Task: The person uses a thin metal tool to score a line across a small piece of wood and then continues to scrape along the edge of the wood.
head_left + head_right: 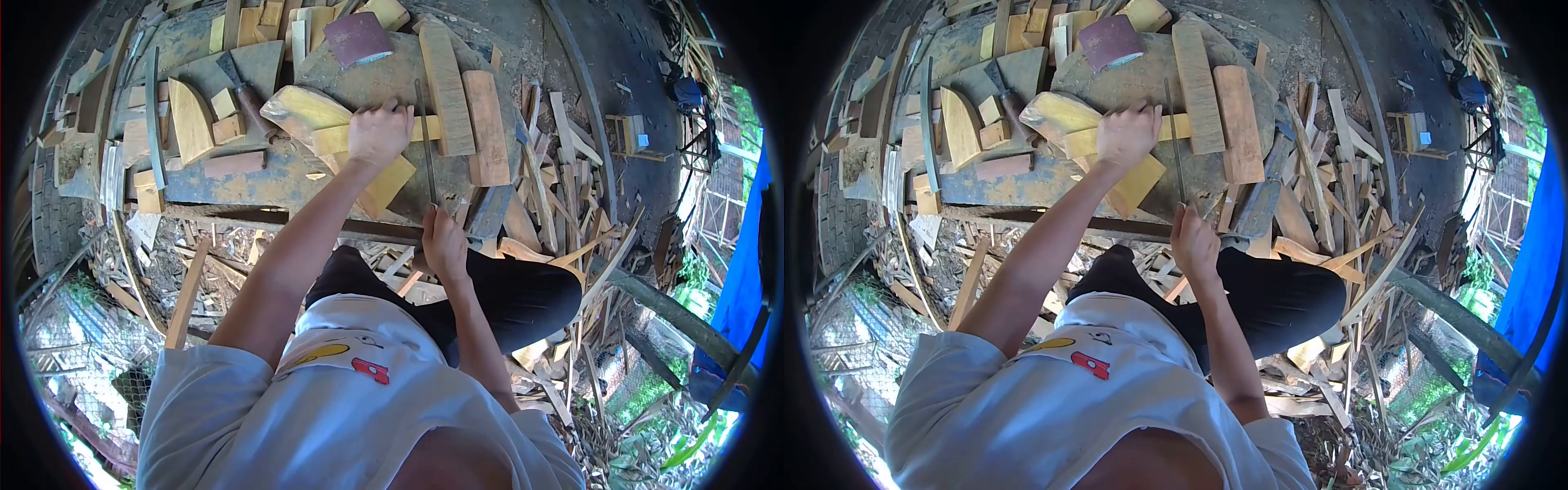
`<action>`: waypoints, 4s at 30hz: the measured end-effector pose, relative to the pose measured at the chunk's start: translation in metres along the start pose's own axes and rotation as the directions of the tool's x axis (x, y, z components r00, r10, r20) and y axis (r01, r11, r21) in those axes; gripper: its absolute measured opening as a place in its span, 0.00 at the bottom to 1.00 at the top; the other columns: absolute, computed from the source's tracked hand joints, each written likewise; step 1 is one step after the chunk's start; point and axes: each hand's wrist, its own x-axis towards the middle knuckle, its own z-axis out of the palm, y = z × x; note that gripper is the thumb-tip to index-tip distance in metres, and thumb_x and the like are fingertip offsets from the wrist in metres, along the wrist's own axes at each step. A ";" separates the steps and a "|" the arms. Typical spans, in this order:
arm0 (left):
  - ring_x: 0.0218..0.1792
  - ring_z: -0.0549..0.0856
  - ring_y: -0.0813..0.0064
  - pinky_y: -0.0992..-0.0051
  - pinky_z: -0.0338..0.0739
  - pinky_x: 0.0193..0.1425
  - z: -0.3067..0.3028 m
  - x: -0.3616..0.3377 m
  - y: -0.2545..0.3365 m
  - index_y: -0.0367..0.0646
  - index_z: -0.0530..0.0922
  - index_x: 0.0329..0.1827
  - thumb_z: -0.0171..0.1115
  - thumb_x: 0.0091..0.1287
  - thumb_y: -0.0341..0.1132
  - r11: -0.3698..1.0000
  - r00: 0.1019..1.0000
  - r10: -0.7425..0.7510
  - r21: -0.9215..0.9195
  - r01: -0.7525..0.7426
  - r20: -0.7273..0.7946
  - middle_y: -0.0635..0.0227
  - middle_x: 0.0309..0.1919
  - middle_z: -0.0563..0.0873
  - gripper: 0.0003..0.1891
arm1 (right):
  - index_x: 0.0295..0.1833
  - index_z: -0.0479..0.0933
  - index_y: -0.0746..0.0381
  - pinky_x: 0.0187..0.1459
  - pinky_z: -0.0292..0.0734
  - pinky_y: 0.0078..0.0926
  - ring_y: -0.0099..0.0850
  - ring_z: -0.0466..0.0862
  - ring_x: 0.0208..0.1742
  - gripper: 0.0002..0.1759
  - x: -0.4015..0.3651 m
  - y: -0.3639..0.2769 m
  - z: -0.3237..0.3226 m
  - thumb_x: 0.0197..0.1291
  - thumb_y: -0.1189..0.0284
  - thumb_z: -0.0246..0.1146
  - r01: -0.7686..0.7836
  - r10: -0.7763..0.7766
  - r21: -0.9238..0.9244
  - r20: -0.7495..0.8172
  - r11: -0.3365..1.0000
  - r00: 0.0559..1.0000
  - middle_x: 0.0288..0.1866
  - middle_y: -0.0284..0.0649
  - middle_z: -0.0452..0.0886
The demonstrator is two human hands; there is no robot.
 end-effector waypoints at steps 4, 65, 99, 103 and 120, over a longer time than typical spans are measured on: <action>0.20 0.85 0.59 0.62 0.82 0.28 0.002 0.001 -0.001 0.44 0.80 0.21 0.55 0.71 0.42 1.000 1.000 0.018 -0.020 -0.018 -0.018 0.65 0.26 0.84 0.20 | 0.43 0.77 0.66 0.23 0.79 0.47 0.50 0.86 0.26 0.14 0.045 -0.010 0.011 0.71 0.65 0.55 0.127 -0.145 -0.105 -0.190 0.986 0.971 0.23 0.54 0.82; 0.19 0.85 0.60 0.63 0.82 0.27 0.001 0.000 -0.003 0.43 0.79 0.20 0.56 0.70 0.42 1.000 1.000 0.020 0.008 -0.020 -0.017 0.65 0.27 0.84 0.19 | 0.40 0.76 0.65 0.30 0.81 0.52 0.54 0.85 0.27 0.18 0.071 -0.032 -0.004 0.73 0.61 0.51 -0.002 0.003 0.014 -0.076 1.000 0.997 0.24 0.56 0.82; 0.20 0.85 0.59 0.62 0.82 0.27 -0.001 0.002 0.000 0.44 0.80 0.21 0.54 0.72 0.43 1.000 1.000 0.009 0.022 -0.009 0.014 0.64 0.27 0.85 0.20 | 0.37 0.76 0.63 0.33 0.81 0.53 0.55 0.85 0.30 0.18 0.059 -0.024 0.000 0.74 0.61 0.50 -0.022 0.026 0.057 -0.069 0.998 0.997 0.25 0.57 0.82; 0.21 0.85 0.59 0.62 0.82 0.28 -0.002 0.002 -0.001 0.43 0.80 0.22 0.54 0.72 0.43 1.000 0.999 0.002 0.015 -0.002 0.038 0.64 0.27 0.85 0.20 | 0.37 0.76 0.63 0.33 0.81 0.54 0.55 0.85 0.31 0.19 0.013 -0.014 -0.010 0.74 0.61 0.50 -0.100 0.094 0.086 0.066 0.991 0.993 0.26 0.58 0.82; 0.20 0.85 0.59 0.63 0.82 0.27 0.001 0.000 -0.003 0.43 0.79 0.22 0.55 0.71 0.43 1.000 1.000 0.010 0.014 -0.011 0.015 0.65 0.26 0.84 0.20 | 0.39 0.77 0.64 0.34 0.80 0.54 0.56 0.85 0.31 0.18 0.019 -0.016 -0.006 0.73 0.62 0.51 -0.105 0.101 0.072 0.055 0.992 0.993 0.26 0.57 0.83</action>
